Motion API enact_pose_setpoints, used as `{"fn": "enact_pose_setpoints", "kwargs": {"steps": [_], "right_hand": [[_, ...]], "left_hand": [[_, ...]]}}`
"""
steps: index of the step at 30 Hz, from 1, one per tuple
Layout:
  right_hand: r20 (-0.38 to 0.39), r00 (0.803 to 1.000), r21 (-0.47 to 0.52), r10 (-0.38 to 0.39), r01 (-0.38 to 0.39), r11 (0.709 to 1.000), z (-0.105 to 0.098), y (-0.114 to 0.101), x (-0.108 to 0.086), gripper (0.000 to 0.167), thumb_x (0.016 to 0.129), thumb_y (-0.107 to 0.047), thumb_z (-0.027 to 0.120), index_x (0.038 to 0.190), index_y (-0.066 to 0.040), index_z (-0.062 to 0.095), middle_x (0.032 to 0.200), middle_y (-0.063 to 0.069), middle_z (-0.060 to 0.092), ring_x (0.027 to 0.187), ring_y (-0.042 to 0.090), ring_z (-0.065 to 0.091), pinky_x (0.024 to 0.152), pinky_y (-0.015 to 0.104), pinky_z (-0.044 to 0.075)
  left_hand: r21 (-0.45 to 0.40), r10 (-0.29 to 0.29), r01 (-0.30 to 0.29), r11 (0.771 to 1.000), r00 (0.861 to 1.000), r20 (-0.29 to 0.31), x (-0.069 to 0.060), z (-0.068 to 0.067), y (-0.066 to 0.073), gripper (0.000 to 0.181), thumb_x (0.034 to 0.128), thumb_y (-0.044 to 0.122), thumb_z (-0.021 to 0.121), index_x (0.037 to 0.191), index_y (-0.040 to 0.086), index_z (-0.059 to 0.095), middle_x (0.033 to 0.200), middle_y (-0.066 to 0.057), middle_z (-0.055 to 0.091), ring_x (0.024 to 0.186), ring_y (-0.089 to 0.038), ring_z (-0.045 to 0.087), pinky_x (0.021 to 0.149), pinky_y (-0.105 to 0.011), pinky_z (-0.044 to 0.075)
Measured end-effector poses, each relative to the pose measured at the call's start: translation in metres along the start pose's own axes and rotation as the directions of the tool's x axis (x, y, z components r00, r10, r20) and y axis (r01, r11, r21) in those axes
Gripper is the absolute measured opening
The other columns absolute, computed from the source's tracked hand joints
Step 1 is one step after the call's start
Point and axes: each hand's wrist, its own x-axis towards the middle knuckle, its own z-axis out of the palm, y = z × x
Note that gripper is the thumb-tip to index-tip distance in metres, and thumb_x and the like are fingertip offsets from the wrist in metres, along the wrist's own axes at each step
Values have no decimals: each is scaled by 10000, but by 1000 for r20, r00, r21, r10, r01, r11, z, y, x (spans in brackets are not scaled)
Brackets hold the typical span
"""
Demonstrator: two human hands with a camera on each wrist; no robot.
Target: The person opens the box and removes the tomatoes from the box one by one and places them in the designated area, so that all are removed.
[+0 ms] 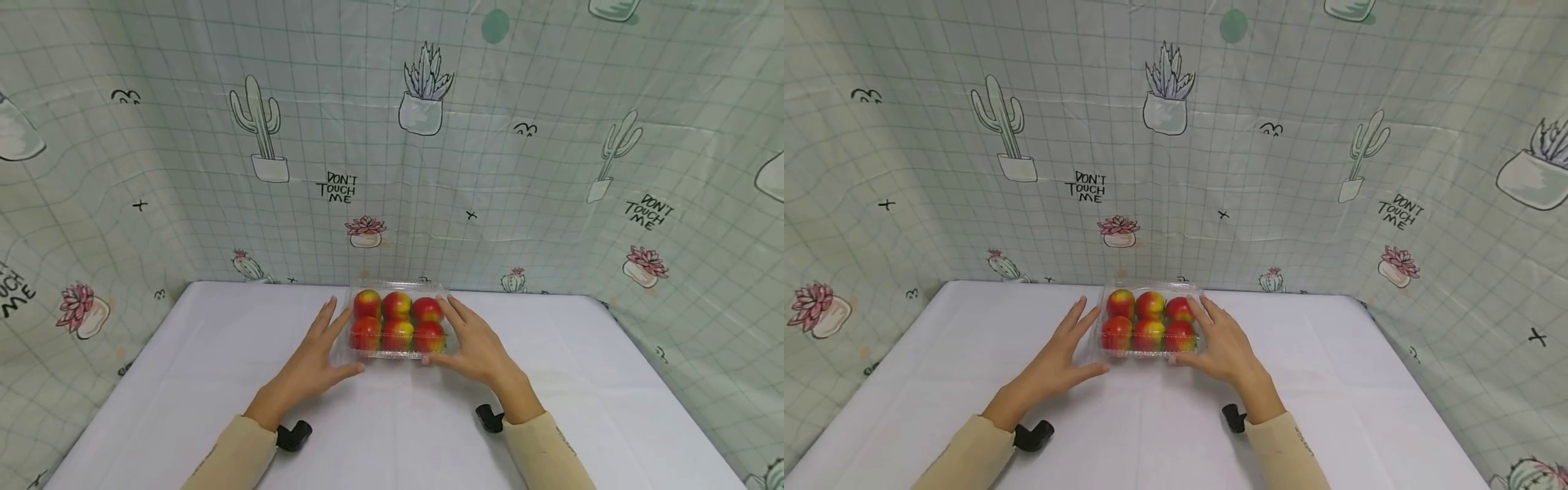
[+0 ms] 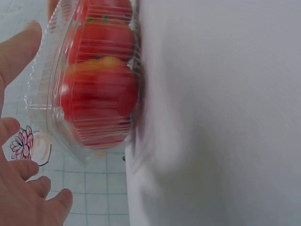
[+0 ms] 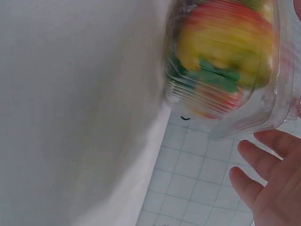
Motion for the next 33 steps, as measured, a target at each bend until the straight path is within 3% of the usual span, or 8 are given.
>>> {"fn": "enact_pose_setpoints", "kwargs": {"steps": [3, 7, 18, 24, 33], "right_hand": [[8, 1000, 33, 16, -16, 999, 2, 0, 0, 1104, 661, -788, 625, 1531, -235, 231, 1559, 92, 241, 1326, 377, 379, 999, 577, 393], [11, 999, 55, 33, -33, 998, 3, 1, -1, 1099, 668, -753, 660, 1531, -226, 228, 1562, 98, 228, 1305, 397, 403, 973, 594, 410], [93, 987, 115, 135, -145, 983, 7, 0, -5, 1034, 720, -716, 648, 1527, -224, 231, 1541, 125, 264, 1326, 392, 374, 987, 626, 379], [112, 983, 118, 147, -160, 980, 6, -2, -6, 1003, 732, -720, 632, 1513, -197, 283, 1528, 132, 289, 1323, 383, 380, 998, 612, 377], [134, 977, 144, 166, -185, 972, 5, -4, -9, 1002, 729, -713, 643, 1514, -209, 278, 1538, 121, 268, 1286, 400, 423, 983, 618, 388]], "left_hand": [[-50, -30, 31, 998, 1000, 6, 3, 3, 0, 976, 773, 415, 779, 1538, 265, 193, 1603, -79, 24, 1447, -328, 104, 1047, -588, 318], [-92, -24, 23, 996, 1000, -7, 7, 5, -1, 958, 779, 378, 783, 1536, 234, 213, 1597, -117, 55, 1428, -369, 165, 1038, -602, 323], [-87, 12, -14, 996, 1000, -22, 7, 9, -3, 812, 847, 243, 737, 1516, 163, 283, 1582, -166, 108, 1383, -403, 269, 1039, -579, 345], [-85, 33, -35, 996, 999, -34, 7, 10, -4, 776, 861, 217, 722, 1506, 125, 302, 1565, -191, 166, 1402, -392, 226, 1058, -580, 316], [-127, -10, 11, 992, 1000, 3, 5, 12, -2, 752, 881, 183, 701, 1507, 111, 291, 1546, -139, 264, 1408, -310, 253, 1111, -506, 271]]}}
